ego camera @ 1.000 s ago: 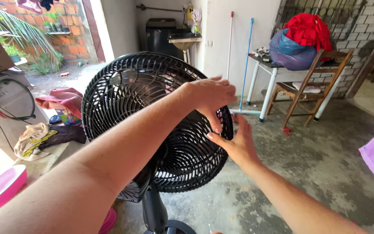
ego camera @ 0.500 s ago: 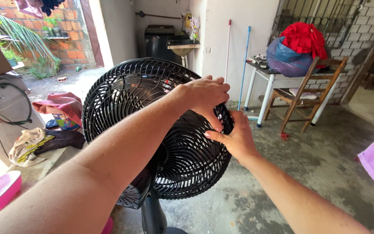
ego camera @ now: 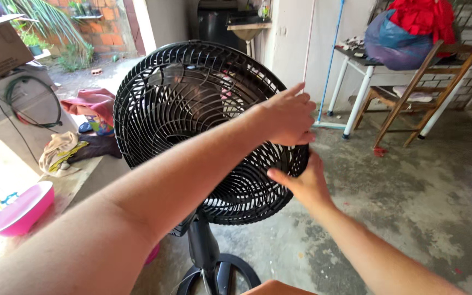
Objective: The person assembles a standing fan by attaching the front and rear grilles, securing the motor housing, and adjusting the neck. The person also wraps the power cord around the stand.
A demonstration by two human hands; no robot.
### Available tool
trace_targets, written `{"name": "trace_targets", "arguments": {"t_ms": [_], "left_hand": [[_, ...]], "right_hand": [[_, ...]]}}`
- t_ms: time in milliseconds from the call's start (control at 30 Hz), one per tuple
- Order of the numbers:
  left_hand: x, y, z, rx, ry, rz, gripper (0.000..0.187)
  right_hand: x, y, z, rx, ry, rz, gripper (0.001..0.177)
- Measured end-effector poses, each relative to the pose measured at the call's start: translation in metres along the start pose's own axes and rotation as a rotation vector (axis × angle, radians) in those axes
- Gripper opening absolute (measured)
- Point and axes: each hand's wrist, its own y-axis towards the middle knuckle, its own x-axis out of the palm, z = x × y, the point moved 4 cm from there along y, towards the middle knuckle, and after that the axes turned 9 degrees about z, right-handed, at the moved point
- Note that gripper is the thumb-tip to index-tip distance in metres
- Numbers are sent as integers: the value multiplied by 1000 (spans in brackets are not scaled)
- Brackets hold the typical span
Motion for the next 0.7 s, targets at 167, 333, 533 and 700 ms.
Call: {"name": "trace_targets", "arguments": {"t_ms": [167, 333, 533, 700], "left_hand": [[15, 2, 9, -36, 39, 7, 39], [8, 5, 3, -66, -1, 121, 37], [1, 7, 2, -109, -28, 104, 40], [-18, 2, 7, -76, -103, 232, 29]], "right_hand": [[1, -21, 18, 140, -129, 130, 84], [-2, -16, 27, -25, -210, 171, 84], [3, -14, 35, -32, -167, 95, 84], [-8, -3, 30, -50, -184, -1, 100]]}}
